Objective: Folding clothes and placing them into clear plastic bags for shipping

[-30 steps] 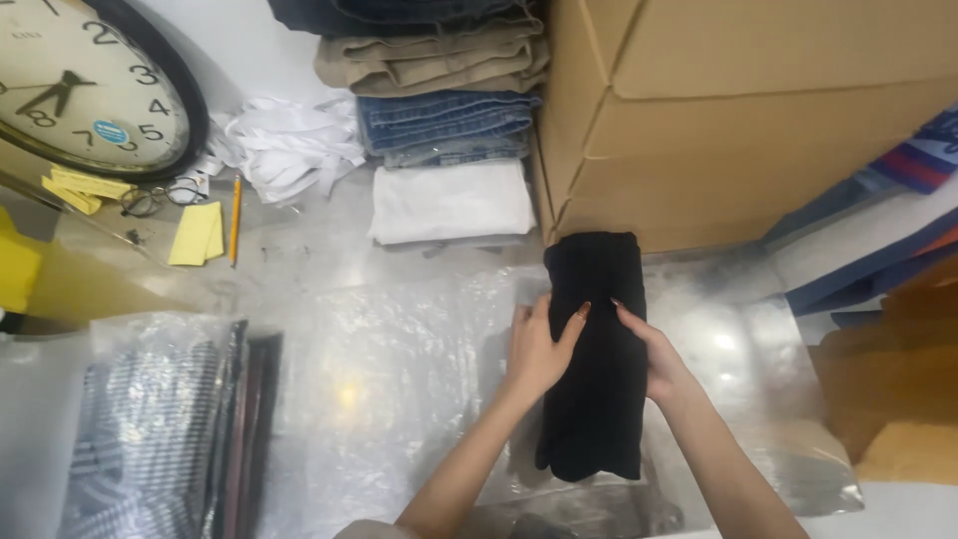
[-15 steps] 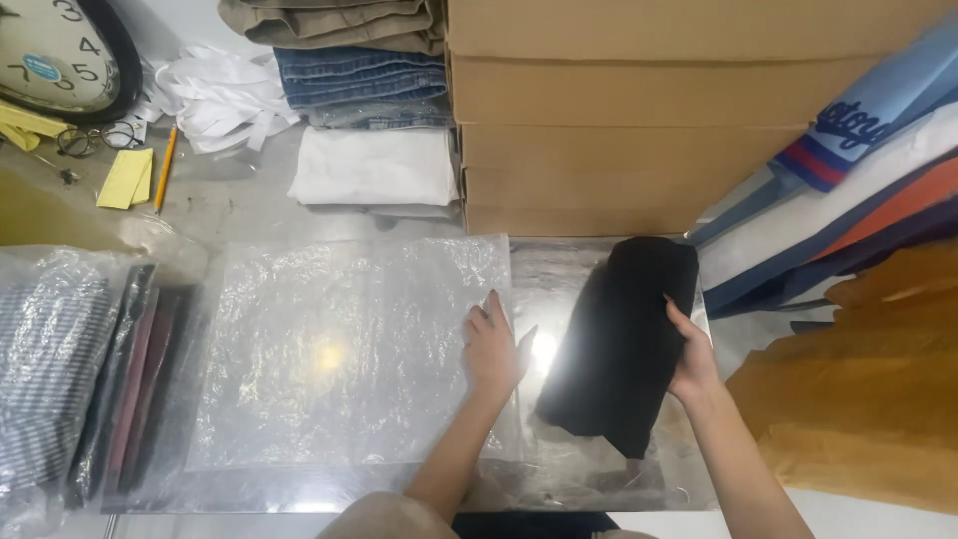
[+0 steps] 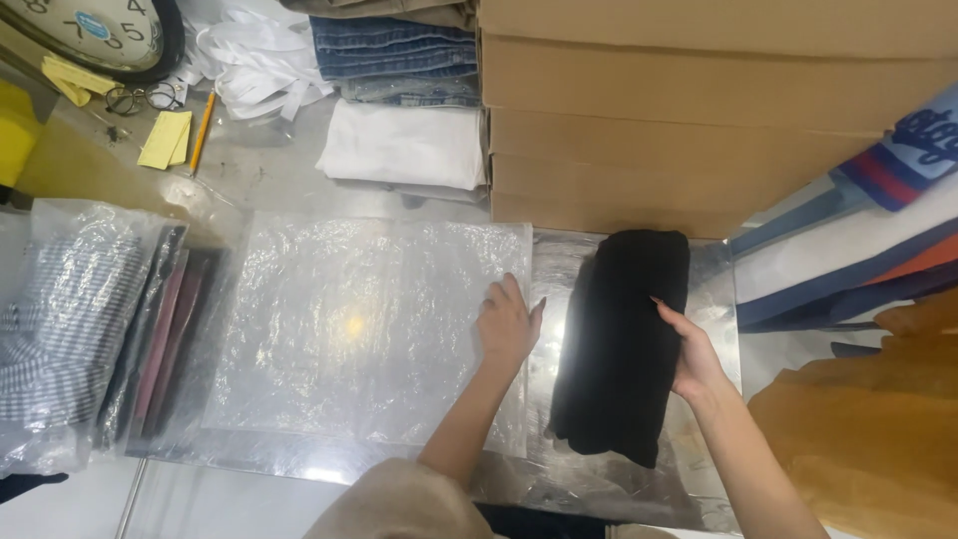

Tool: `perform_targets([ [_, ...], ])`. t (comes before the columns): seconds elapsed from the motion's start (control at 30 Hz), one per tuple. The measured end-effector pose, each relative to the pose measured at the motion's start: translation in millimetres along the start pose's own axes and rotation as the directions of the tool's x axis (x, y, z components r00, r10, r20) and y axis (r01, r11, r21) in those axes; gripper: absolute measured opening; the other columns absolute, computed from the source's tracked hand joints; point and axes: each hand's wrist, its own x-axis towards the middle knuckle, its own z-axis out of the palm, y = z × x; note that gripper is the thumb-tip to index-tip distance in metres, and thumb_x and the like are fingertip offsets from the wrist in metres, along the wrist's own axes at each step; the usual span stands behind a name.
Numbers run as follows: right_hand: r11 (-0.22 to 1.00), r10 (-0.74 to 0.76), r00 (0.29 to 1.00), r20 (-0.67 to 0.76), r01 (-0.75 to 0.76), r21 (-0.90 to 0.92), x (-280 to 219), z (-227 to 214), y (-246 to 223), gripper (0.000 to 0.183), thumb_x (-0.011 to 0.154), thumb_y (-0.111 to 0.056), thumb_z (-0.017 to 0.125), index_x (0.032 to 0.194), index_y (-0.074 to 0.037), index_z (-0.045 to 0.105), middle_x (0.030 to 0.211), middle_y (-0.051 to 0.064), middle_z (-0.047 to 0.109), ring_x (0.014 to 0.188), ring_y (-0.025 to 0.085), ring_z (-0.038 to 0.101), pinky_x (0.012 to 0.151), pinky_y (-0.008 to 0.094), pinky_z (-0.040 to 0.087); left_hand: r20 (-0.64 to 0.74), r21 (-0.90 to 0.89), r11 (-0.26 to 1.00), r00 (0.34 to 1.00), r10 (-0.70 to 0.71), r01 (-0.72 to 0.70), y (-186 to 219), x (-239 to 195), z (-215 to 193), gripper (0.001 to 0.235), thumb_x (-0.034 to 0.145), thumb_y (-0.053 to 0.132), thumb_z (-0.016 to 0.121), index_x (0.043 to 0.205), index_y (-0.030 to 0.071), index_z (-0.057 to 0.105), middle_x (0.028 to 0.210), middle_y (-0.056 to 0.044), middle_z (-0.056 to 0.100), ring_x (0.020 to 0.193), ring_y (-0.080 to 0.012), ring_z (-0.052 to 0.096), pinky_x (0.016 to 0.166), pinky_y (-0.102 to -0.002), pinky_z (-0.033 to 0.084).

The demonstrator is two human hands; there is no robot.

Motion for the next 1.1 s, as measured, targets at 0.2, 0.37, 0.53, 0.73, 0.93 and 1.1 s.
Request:
perform_targets([
  [0.2, 0.999, 0.035, 0.999, 0.014, -0.034, -0.04, -6, 19, 5, 0.04, 0.096, -0.045, 0.077, 0.134, -0.032, 0.077, 0.119, 0.011, 0.076, 0.11, 0.029, 0.074, 0.1, 0.052, 0.058, 0.084, 0.037, 0.982, 0.979, 0.183, -0.187, -15, 29, 16, 0.059, 0.097, 0.026, 0.063, 0.144, -0.007, 0.047, 0.079, -0.008, 0.063, 0.061, -0.027, 0.074, 0.054, -0.038, 0.062],
  [0.37, 0.994, 0.054, 0.998, 0.03, -0.051, -0.093, 0, 29, 7, 0.041, 0.096, -0.043, 0.079, 0.134, -0.028, 0.077, 0.118, 0.012, 0.077, 0.105, 0.028, 0.075, 0.094, 0.05, 0.06, 0.133, -0.091, 0.989, 0.983, 0.125, -0.113, -30, 24, 27, 0.031, 0.095, 0.016, 0.062, 0.12, -0.001, 0.055, 0.082, -0.011, 0.067, 0.07, -0.03, 0.076, 0.061, -0.039, 0.065],
  [0.53, 0.984, 0.061, 0.996, 0.072, -0.048, -0.169, 0, 58, 21, 0.045, 0.093, -0.037, 0.081, 0.135, -0.02, 0.076, 0.114, 0.014, 0.078, 0.098, 0.029, 0.077, 0.086, 0.047, 0.063, 0.203, -0.237, 0.97, 0.974, 0.1, -0.05, -34, 15, -27, 0.034, 0.092, 0.005, 0.062, 0.126, 0.0, 0.063, 0.1, -0.016, 0.069, 0.086, -0.0403, 0.079, 0.072, -0.05, 0.067],
  [0.73, 0.913, 0.094, 0.985, 0.146, -0.027, -0.407, -16, 97, 26, 0.062, 0.087, -0.023, 0.085, 0.142, -0.001, 0.067, 0.11, 0.024, 0.076, 0.093, 0.037, 0.077, 0.077, 0.054, 0.064, 0.236, -0.462, 0.882, 0.971, 0.021, 0.093, -56, 17, -101, 0.046, 0.099, 0.001, 0.055, 0.144, 0.005, 0.055, 0.116, -0.023, 0.069, 0.102, -0.049, 0.077, 0.084, -0.055, 0.066],
  [0.93, 0.676, 0.153, 0.983, 0.103, -0.028, -0.736, -40, 133, 20, 0.09, 0.08, -0.031, 0.091, 0.151, 0.01, 0.054, 0.117, 0.035, 0.072, 0.097, 0.045, 0.076, 0.07, 0.057, 0.064, 0.192, -0.515, 0.857, 0.976, 0.104, 0.01, -71, 16, -150, 0.036, 0.104, 0.009, 0.055, 0.139, 0.007, 0.065, 0.113, -0.021, 0.075, 0.102, -0.0416, 0.079, 0.085, -0.049, 0.065],
  [1.1, 0.528, 0.247, 0.951, 0.187, 0.03, -0.849, -47, 196, 35, 0.085, 0.08, -0.033, 0.091, 0.148, 0.009, 0.06, 0.115, 0.033, 0.074, 0.094, 0.042, 0.078, 0.066, 0.052, 0.065, 0.014, -0.381, 0.88, 0.949, 0.314, -0.285, -60, -1, -163, 0.04, 0.098, 0.011, 0.061, 0.137, 0.004, 0.067, 0.104, -0.02, 0.076, 0.091, -0.0417, 0.08, 0.076, -0.051, 0.066],
])
